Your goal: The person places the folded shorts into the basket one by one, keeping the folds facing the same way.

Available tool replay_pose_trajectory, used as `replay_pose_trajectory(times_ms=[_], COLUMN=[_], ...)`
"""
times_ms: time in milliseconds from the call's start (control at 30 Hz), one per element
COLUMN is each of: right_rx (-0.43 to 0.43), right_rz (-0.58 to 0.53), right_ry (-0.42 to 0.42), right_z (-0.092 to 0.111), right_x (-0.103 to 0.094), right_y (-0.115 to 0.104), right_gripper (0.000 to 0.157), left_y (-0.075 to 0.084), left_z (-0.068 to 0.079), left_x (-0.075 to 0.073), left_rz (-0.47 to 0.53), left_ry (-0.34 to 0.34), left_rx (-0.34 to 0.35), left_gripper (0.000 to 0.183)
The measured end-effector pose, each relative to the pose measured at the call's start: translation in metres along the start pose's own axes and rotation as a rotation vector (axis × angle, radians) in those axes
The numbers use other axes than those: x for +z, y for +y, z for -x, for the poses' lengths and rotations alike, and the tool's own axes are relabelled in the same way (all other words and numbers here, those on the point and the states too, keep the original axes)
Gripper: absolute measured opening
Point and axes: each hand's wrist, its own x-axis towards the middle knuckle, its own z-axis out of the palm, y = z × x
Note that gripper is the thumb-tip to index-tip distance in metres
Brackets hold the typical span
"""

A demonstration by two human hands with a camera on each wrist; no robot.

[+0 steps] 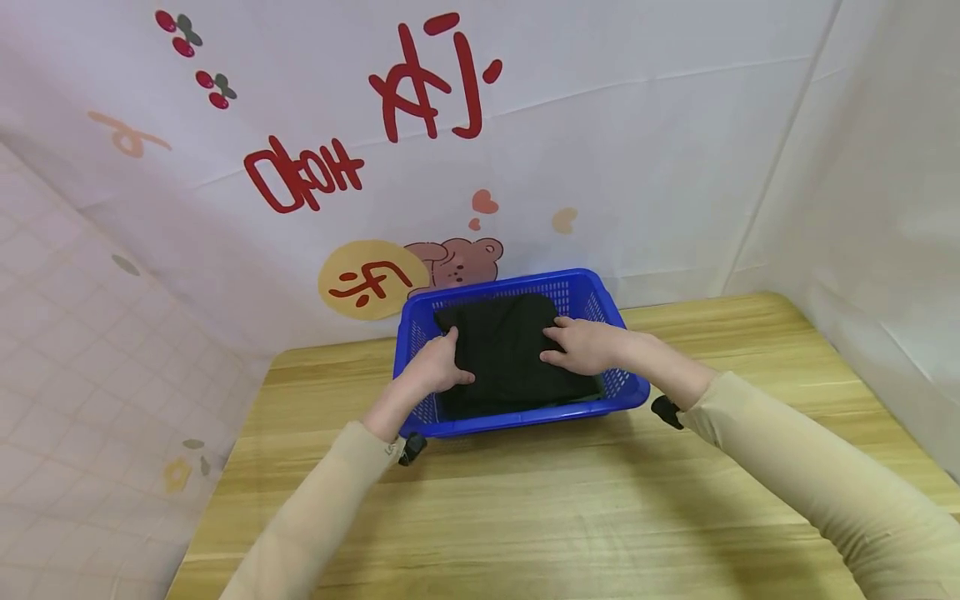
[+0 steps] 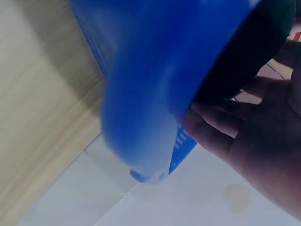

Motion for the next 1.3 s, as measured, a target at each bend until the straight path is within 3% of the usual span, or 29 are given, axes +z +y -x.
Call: replay_pose_trajectory(times_ms=[167,333,600,1000,1300], right_rx=[0.014,0.014,0.024,0.026,0.031], right_rz=[0.056,0.116,0.196,0.283,0.138], right_ry=[-0.088,-0.123,-0.155,0.114,0.281], right_z=[0.0,0.0,-0.002,0.003,0.026], right_x=[0.007,0.013,0.016,0.027,0.029], right_y=[0.001,0.001,-0.001,0.006,0.02], right_gripper=[0.067,0.066,0.064,0.065,0.073], left_y=[0.002,0.0,-0.003,-0.006,-0.022], left_z=[-0.004,-0.006,-0.008,0.0,0.023], left_x=[0.003,0.004,0.003,0.01,0.009], left_rz=[-0.041,-0.051,-0.045,-0.027,0.054], left_ry=[-0.053,-0.086,-0.065,0.073,0.271], left_rx=[-0.01,-0.007,-0.017,-0.048,0.111], left_gripper=[0.098,0.099,0.101,0.101,0.09])
